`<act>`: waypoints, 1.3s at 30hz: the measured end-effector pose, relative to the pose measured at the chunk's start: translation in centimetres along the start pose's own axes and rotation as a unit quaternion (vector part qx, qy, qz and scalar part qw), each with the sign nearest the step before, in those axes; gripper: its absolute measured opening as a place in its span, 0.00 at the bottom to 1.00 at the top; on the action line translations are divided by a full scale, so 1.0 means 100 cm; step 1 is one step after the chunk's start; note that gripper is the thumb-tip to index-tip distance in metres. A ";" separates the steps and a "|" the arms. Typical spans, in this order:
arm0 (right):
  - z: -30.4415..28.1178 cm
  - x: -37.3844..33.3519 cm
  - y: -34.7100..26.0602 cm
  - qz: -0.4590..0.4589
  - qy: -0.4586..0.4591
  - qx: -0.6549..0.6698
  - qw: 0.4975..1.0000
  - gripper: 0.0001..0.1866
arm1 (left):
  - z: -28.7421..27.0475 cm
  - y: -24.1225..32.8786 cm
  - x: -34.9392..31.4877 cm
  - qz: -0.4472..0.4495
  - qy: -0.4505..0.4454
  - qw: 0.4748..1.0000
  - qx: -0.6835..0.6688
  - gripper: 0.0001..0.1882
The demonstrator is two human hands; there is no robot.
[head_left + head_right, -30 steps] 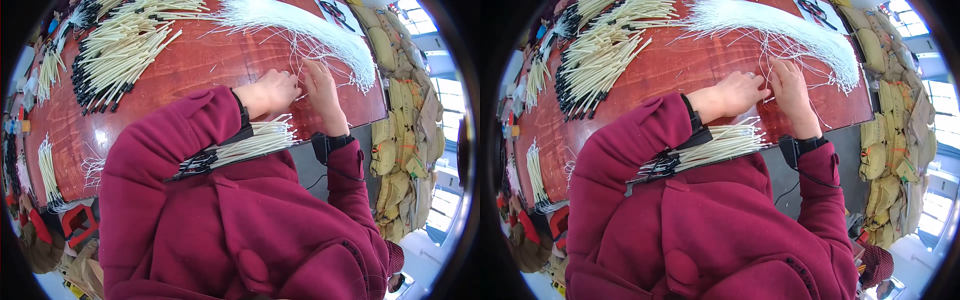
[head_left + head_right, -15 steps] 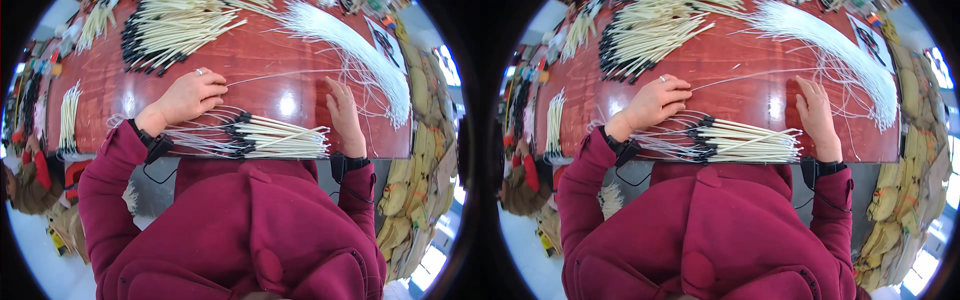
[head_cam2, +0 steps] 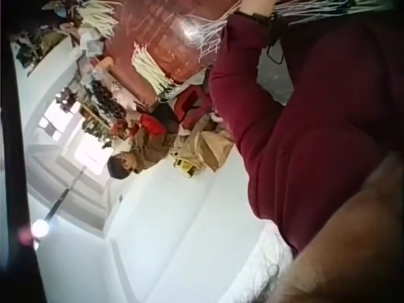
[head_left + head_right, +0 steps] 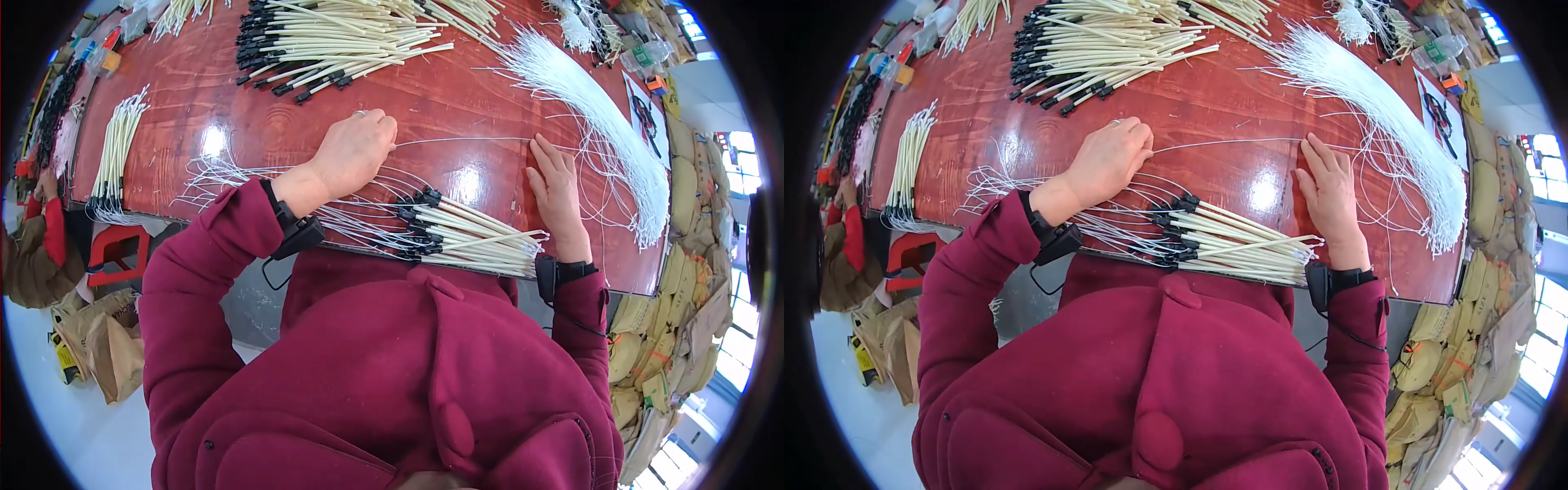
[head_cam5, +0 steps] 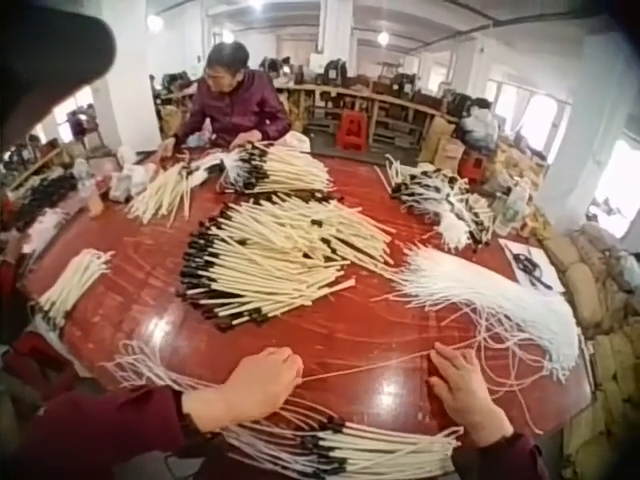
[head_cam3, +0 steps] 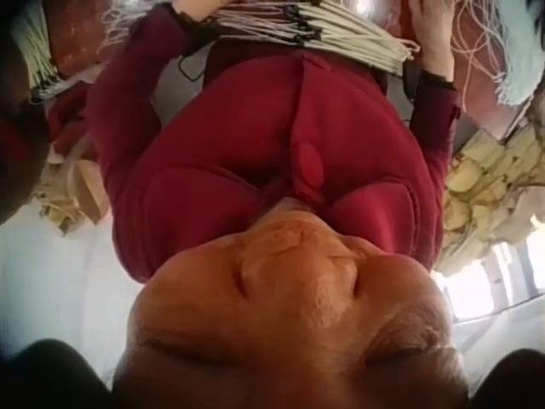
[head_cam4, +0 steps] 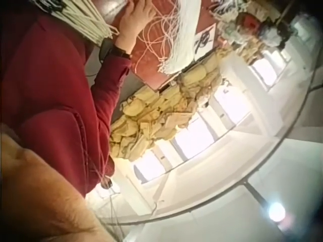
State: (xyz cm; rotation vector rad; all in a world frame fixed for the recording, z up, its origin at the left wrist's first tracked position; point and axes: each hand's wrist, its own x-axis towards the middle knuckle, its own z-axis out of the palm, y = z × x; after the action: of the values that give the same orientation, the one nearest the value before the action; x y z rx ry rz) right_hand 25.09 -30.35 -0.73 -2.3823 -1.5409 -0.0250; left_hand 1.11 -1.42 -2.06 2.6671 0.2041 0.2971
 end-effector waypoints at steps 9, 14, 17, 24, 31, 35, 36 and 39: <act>0.005 -0.006 0.003 0.009 0.003 0.012 1.000 0.26 | -0.014 0.016 -0.001 -0.019 0.037 0.999 -0.023 0.06; 0.004 -0.008 0.001 0.018 0.017 0.010 1.000 0.27 | 0.000 0.007 -0.002 0.001 0.010 1.000 0.004 0.07; 0.006 -0.010 -0.003 0.036 0.013 0.017 0.999 0.27 | -0.002 0.001 -0.002 0.019 -0.023 0.999 0.034 0.06; 0.004 -0.011 0.000 0.060 0.042 -0.022 0.997 0.30 | -0.008 0.002 0.000 0.024 -0.046 0.999 0.014 0.06; -0.005 -0.010 -0.002 0.005 -0.024 -0.025 0.999 0.30 | -0.012 -0.008 0.009 -0.013 -0.014 0.998 -0.060 0.06; -0.009 -0.011 -0.010 -0.001 -0.038 0.000 0.999 0.30 | -0.013 -0.012 0.021 -0.108 -0.022 0.990 -0.089 0.08; -0.008 -0.012 -0.011 0.004 -0.040 0.006 0.999 0.30 | -0.015 -0.012 0.024 -0.116 -0.021 0.991 -0.060 0.08; -0.005 -0.011 -0.010 -0.005 -0.030 0.017 0.999 0.30 | -0.027 -0.011 0.028 -0.119 -0.007 0.993 -0.009 0.09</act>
State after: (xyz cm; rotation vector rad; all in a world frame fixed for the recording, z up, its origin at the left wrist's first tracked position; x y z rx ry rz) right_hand 23.79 -31.02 -0.23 -2.3692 -1.5667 0.0711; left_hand 3.11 1.22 0.30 2.5924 0.5087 0.2016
